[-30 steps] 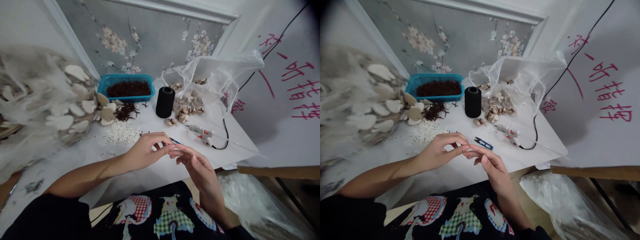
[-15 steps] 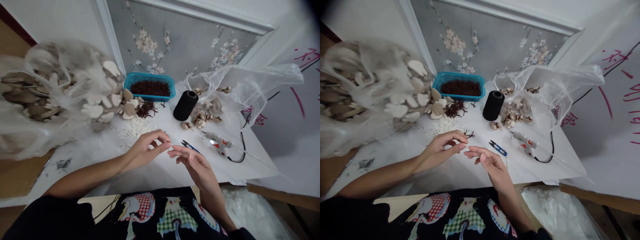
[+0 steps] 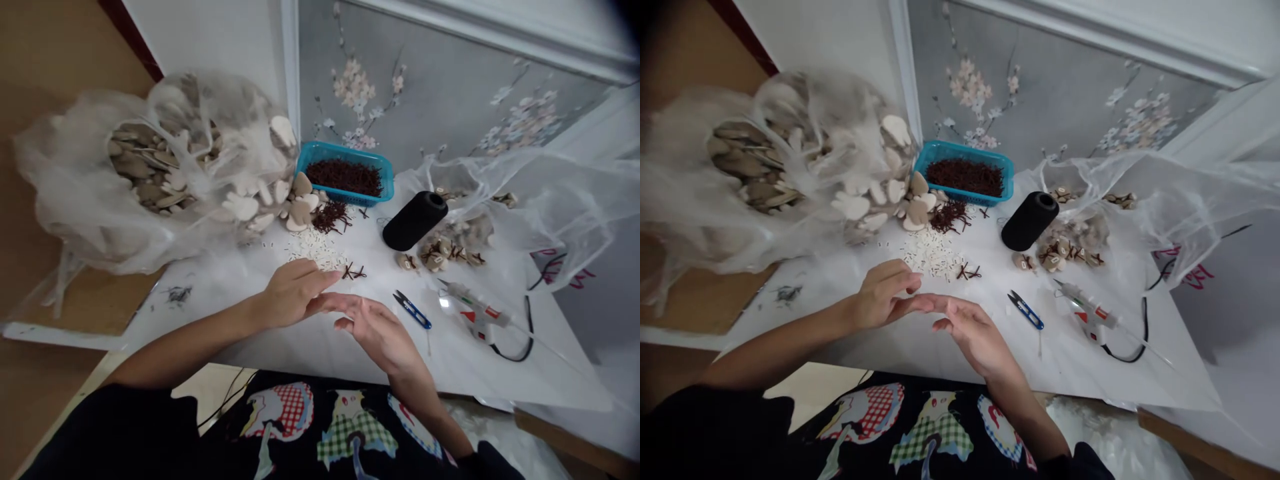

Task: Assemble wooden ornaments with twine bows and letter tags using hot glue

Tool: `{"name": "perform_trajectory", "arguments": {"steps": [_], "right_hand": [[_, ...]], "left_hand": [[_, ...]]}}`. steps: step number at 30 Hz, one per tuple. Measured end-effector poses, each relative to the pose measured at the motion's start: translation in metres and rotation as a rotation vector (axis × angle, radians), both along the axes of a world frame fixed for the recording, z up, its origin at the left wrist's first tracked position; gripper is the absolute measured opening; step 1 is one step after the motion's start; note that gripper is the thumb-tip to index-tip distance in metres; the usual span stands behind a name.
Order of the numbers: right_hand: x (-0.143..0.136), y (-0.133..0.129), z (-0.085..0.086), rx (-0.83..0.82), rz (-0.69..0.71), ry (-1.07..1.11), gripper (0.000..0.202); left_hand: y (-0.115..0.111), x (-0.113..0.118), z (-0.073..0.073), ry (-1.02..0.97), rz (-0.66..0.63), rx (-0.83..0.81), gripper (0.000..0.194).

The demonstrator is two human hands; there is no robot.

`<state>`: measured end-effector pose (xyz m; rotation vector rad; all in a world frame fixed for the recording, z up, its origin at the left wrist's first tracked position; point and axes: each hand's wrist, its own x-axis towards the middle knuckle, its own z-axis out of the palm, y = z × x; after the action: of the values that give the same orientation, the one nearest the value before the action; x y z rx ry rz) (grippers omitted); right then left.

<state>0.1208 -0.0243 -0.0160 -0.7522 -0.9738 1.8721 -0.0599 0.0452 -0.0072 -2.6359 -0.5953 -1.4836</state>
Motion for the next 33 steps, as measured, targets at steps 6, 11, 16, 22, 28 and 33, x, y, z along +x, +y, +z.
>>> {"name": "perform_trajectory", "arguments": {"steps": [6,11,16,22,28,33], "right_hand": [[-0.014,0.006,-0.005,-0.064,0.118,0.044,0.034],[-0.022,0.011,-0.006,-0.065,0.178,0.062,0.037],[-0.027,0.016,-0.004,-0.057,0.233,0.032,0.041],[-0.037,0.023,-0.008,-0.083,0.261,0.016,0.039],[-0.047,0.038,-0.027,-0.206,0.176,-0.064,0.034],[-0.064,0.045,-0.042,-0.209,0.175,-0.195,0.030]], "left_hand": [[-0.003,-0.018,-0.011,-0.073,-0.040,0.024,0.026],[-0.007,-0.024,-0.013,-0.258,-0.102,-0.230,0.056],[-0.011,-0.031,-0.017,-0.497,-0.111,-0.491,0.065],[-0.018,-0.051,-0.029,-0.617,0.037,-0.628,0.056],[-0.035,-0.141,-0.071,-0.208,0.664,-0.403,0.027],[-0.058,-0.233,-0.091,0.140,0.989,-0.141,0.028]]}}
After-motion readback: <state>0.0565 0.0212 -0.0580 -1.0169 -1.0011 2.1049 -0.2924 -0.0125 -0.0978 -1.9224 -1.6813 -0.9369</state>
